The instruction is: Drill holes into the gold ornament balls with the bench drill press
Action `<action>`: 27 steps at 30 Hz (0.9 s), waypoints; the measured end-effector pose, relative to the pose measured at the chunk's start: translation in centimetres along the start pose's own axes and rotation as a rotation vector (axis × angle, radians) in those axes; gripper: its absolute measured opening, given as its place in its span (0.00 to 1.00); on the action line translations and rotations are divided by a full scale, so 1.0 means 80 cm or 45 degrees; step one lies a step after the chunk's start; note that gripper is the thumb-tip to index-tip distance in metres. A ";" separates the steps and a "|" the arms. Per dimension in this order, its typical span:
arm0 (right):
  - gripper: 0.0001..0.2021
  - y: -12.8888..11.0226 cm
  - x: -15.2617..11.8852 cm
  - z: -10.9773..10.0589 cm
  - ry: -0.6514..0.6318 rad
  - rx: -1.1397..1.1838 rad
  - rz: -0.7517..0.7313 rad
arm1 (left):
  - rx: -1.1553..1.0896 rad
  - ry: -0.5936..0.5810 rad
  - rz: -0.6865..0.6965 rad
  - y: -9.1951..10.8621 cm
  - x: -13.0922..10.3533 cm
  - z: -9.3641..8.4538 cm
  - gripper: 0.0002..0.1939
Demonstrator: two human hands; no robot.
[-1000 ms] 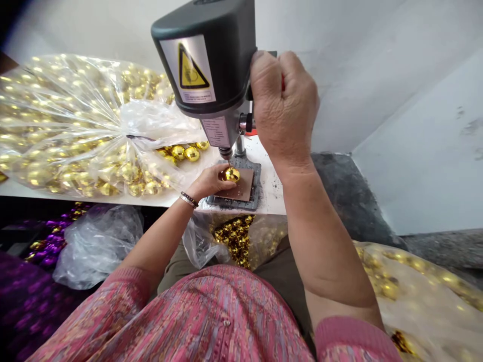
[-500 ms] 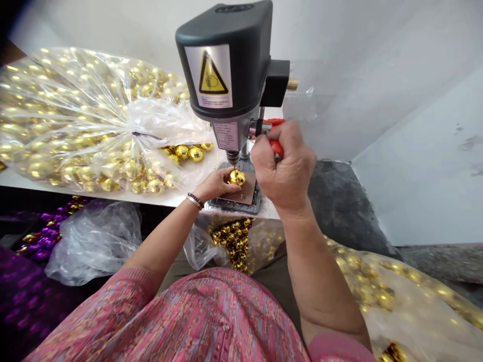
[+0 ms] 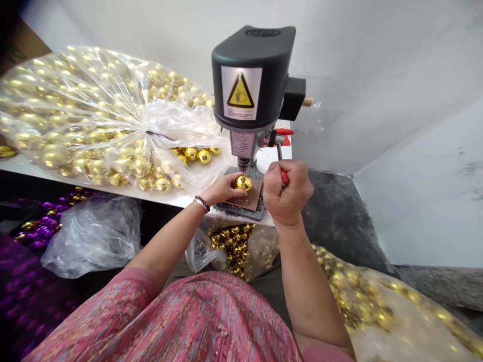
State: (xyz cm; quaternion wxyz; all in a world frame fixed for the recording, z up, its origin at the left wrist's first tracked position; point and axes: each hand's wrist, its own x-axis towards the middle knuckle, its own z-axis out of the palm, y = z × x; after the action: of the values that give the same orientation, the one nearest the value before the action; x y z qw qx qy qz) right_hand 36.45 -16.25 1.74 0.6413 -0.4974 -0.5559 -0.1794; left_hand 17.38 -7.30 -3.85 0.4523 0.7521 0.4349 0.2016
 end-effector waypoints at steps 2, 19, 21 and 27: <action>0.12 0.005 -0.006 0.005 0.038 0.011 0.011 | 0.035 0.002 -0.006 0.004 -0.001 -0.001 0.26; 0.18 -0.006 0.093 0.017 -0.060 0.097 0.362 | -0.051 0.040 0.032 -0.006 -0.013 0.001 0.34; 0.16 -0.007 0.107 0.019 -0.091 0.125 0.441 | -0.032 -0.027 0.124 -0.012 -0.026 -0.004 0.33; 0.16 -0.012 0.096 0.021 0.014 0.203 0.463 | 0.025 -0.098 0.221 -0.024 -0.054 -0.035 0.33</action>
State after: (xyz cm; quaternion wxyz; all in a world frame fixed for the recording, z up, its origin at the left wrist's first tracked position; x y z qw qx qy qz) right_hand 37.21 -12.77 8.81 0.7035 -0.5364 -0.4659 -0.0187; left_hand 12.22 -9.08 -3.72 0.4421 0.7985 0.3524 0.2068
